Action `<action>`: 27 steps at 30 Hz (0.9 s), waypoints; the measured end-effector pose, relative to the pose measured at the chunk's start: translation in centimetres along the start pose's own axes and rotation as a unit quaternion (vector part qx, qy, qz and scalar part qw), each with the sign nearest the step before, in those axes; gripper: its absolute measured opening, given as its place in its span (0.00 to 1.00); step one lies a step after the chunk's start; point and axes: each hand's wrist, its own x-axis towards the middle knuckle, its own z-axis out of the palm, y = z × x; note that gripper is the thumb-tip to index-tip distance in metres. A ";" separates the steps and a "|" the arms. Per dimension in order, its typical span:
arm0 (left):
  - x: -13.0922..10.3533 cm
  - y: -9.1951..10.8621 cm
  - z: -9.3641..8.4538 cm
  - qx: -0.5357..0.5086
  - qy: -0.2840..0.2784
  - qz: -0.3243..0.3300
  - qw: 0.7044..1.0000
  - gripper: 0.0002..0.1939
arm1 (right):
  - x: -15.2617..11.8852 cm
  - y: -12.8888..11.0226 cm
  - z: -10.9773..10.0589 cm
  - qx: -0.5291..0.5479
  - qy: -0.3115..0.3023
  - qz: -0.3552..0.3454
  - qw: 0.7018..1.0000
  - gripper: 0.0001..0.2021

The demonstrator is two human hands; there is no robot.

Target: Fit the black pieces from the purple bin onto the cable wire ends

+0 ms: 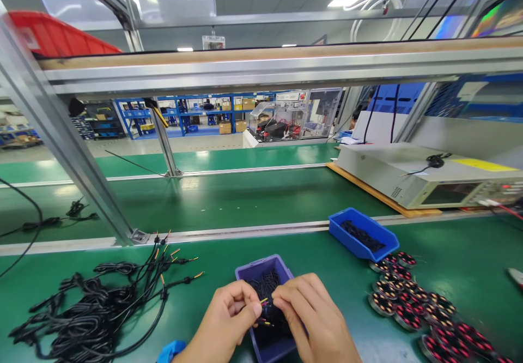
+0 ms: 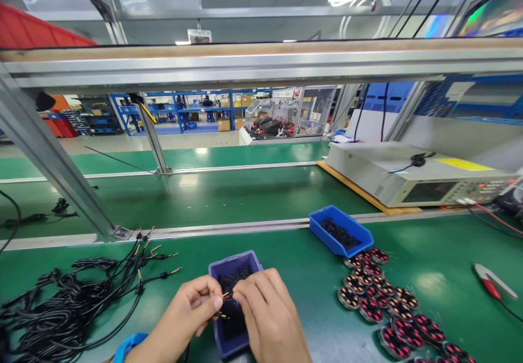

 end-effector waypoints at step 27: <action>-0.1 0.8 0.0 0.024 -0.034 -0.002 0.999 0.27 | 0.3 0.0 0.1 0.051 0.030 -0.019 0.998 0.13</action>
